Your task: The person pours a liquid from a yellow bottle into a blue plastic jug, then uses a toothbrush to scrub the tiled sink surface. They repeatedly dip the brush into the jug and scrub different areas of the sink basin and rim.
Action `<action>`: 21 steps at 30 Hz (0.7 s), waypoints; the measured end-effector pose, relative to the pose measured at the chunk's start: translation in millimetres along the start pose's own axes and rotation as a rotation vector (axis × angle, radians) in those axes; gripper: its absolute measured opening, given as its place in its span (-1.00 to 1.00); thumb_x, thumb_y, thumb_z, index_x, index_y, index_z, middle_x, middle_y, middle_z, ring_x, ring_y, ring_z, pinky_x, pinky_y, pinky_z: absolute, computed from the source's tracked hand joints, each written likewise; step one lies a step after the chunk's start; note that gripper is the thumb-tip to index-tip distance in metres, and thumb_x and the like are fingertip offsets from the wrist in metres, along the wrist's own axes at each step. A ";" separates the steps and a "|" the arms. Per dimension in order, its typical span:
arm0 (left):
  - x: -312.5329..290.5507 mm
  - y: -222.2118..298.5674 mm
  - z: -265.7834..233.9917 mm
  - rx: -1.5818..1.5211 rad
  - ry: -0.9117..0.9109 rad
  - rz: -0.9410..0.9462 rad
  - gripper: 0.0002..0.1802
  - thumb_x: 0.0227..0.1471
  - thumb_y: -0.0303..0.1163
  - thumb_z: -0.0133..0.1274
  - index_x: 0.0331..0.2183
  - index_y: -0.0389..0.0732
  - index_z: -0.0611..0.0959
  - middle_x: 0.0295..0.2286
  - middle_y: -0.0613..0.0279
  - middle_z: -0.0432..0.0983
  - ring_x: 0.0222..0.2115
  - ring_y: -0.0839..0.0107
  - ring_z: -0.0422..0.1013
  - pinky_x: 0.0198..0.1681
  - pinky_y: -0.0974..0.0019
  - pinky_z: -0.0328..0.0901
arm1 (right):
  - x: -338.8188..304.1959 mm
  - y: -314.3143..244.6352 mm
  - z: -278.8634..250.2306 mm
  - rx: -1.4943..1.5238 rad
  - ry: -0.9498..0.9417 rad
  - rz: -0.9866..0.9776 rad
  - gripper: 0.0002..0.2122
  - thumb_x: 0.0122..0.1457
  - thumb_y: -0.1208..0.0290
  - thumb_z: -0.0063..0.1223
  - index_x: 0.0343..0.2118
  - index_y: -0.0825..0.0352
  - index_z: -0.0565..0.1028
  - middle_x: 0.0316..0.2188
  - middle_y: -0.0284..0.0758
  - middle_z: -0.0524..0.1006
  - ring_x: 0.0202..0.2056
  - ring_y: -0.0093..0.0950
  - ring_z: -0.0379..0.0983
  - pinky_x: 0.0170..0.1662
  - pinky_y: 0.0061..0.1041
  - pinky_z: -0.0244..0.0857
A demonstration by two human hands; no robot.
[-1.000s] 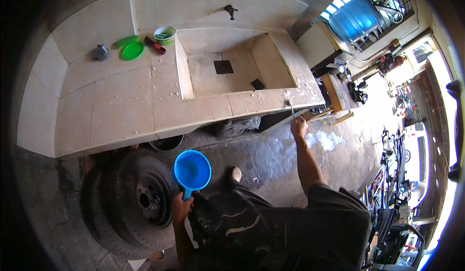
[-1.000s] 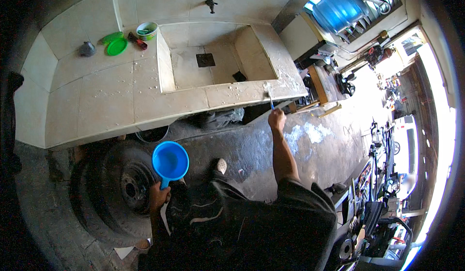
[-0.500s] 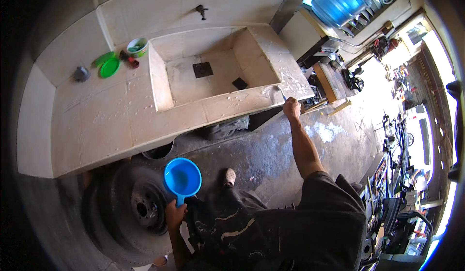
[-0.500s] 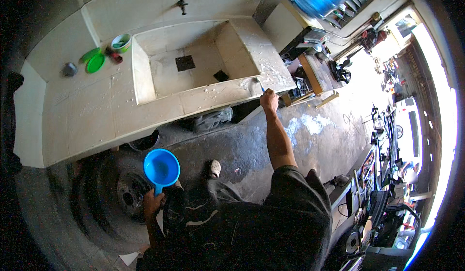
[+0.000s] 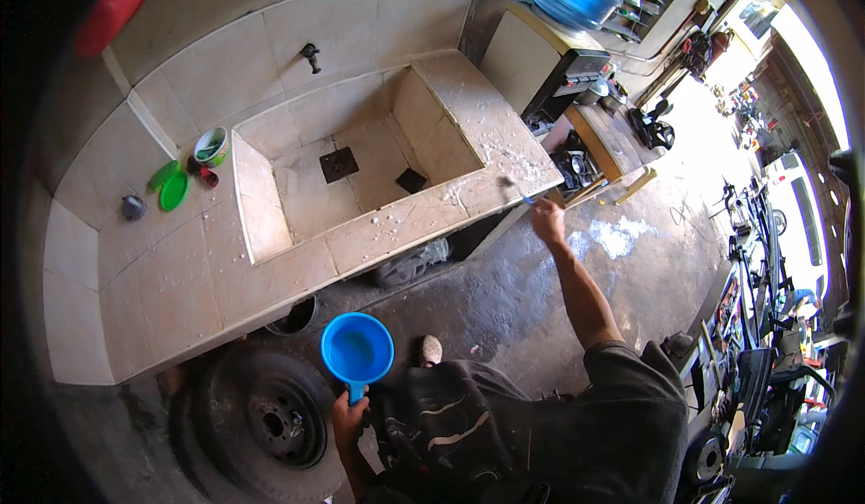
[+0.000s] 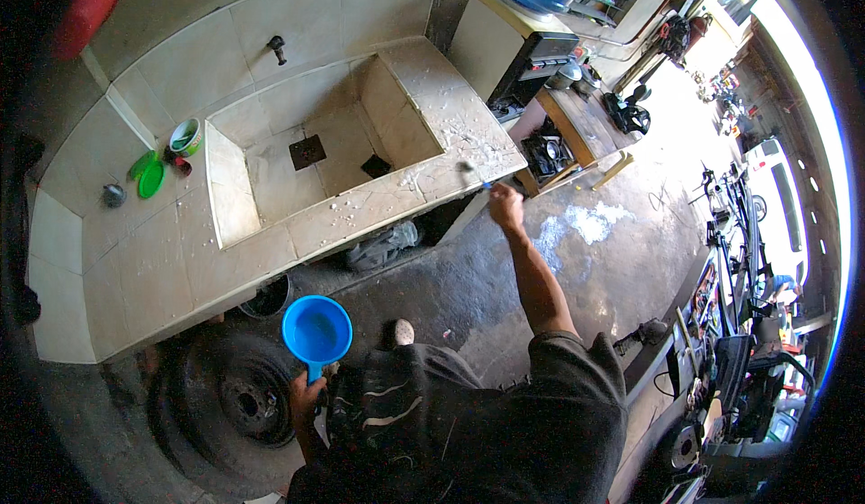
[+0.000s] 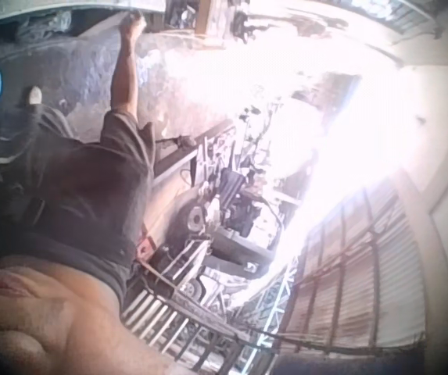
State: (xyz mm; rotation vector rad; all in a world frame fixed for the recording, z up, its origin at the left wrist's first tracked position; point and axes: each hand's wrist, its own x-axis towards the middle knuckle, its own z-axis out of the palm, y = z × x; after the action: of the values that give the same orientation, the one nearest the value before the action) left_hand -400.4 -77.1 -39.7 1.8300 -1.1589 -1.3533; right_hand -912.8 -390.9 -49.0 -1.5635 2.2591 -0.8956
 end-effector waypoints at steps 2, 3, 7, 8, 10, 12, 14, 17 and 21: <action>-9.3 12.5 5.6 -0.105 -0.042 -0.102 -0.78 -0.17 -0.37 0.06 -0.43 -0.32 0.53 -0.66 0.20 0.42 -0.71 0.45 0.33 -0.66 0.39 0.21 | 12.2 12.3 -10.5 -0.046 0.104 -0.049 -0.89 -0.06 0.36 0.04 -0.46 0.24 0.52 -0.56 -0.17 0.51 -0.48 -0.26 0.48 -0.39 -0.38 0.32; -13.2 19.8 5.2 -0.114 -0.051 -0.117 -0.78 -0.16 -0.37 0.06 -0.42 -0.31 0.53 -0.66 0.20 0.42 -0.71 0.46 0.33 -0.67 0.40 0.20 | 15.1 18.1 -15.9 -0.105 0.256 0.184 -0.87 -0.04 0.34 0.00 -0.46 0.24 0.53 -0.55 -0.17 0.52 -0.47 -0.24 0.48 -0.39 -0.37 0.33; -31.8 50.0 -17.1 -0.222 -0.127 -0.172 -0.72 -0.15 -0.40 0.05 -0.32 -0.31 0.49 -0.65 0.21 0.39 -0.72 0.46 0.31 -0.70 0.40 0.21 | 35.4 27.5 -27.1 -0.056 -0.016 0.148 -0.80 0.00 0.30 -0.13 -0.42 0.24 0.52 -0.46 -0.06 0.51 -0.33 -0.06 0.45 -0.27 -0.25 0.32; -36.1 57.8 -25.7 -0.192 -0.096 -0.189 -0.70 -0.15 -0.41 0.05 -0.30 -0.32 0.48 -0.65 0.21 0.38 -0.72 0.46 0.30 -0.70 0.40 0.20 | 39.3 28.0 -29.9 -0.116 0.004 0.149 -0.81 0.00 0.32 -0.13 -0.42 0.23 0.52 -0.44 -0.03 0.50 -0.31 -0.05 0.44 -0.26 -0.22 0.32; -44.5 73.0 -42.0 -0.281 -0.050 -0.259 -0.69 -0.15 -0.44 0.03 -0.28 -0.34 0.46 -0.67 0.22 0.37 -0.74 0.46 0.28 -0.70 0.42 0.19 | 47.1 27.8 -34.5 -0.083 0.136 0.170 -0.81 0.00 0.31 -0.10 -0.40 0.22 0.53 -0.43 -0.04 0.50 -0.32 -0.07 0.45 -0.25 -0.22 0.32; -49.1 88.5 -56.3 -0.367 -0.022 -0.192 -0.71 -0.15 -0.49 0.00 -0.28 -0.36 0.45 -0.69 0.21 0.34 -0.79 0.47 0.24 -0.72 0.41 0.17 | 54.8 26.5 -38.0 -0.087 0.168 0.166 -0.80 -0.01 0.31 -0.07 -0.37 0.21 0.54 -0.43 -0.06 0.51 -0.33 -0.11 0.47 -0.27 -0.28 0.33; -51.7 103.1 -68.6 -0.373 0.047 -0.141 -0.72 -0.15 -0.50 -0.02 -0.29 -0.36 0.45 -0.71 0.22 0.33 -0.79 0.48 0.24 -0.73 0.43 0.16 | 60.6 24.9 -39.8 0.036 0.230 0.160 -0.80 -0.03 0.31 -0.07 -0.39 0.23 0.54 -0.45 -0.07 0.51 -0.34 -0.14 0.47 -0.27 -0.32 0.33; -44.4 120.9 -85.0 -0.315 0.140 -0.124 -0.73 -0.13 -0.51 -0.04 -0.28 -0.35 0.44 -0.70 0.22 0.33 -0.80 0.51 0.22 -0.76 0.48 0.13 | 64.4 22.2 -39.1 0.018 0.266 0.116 -0.80 -0.04 0.30 -0.06 -0.41 0.24 0.54 -0.47 -0.07 0.51 -0.36 -0.15 0.48 -0.28 -0.35 0.33; -18.8 135.2 -103.5 -0.286 0.223 -0.148 -0.73 -0.07 -0.47 -0.03 -0.25 -0.33 0.43 -0.69 0.24 0.31 -0.80 0.55 0.19 -0.77 0.50 0.12 | 60.2 18.1 -34.4 -0.085 0.151 0.260 -0.80 -0.04 0.29 -0.07 -0.43 0.23 0.54 -0.47 -0.12 0.52 -0.34 -0.19 0.49 -0.26 -0.34 0.33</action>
State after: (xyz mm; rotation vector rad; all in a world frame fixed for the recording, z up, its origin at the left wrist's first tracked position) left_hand -345.2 -126.3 114.9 1.8273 -0.6897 -1.2806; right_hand -968.1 -429.7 -25.2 -1.2306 2.5621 -0.8802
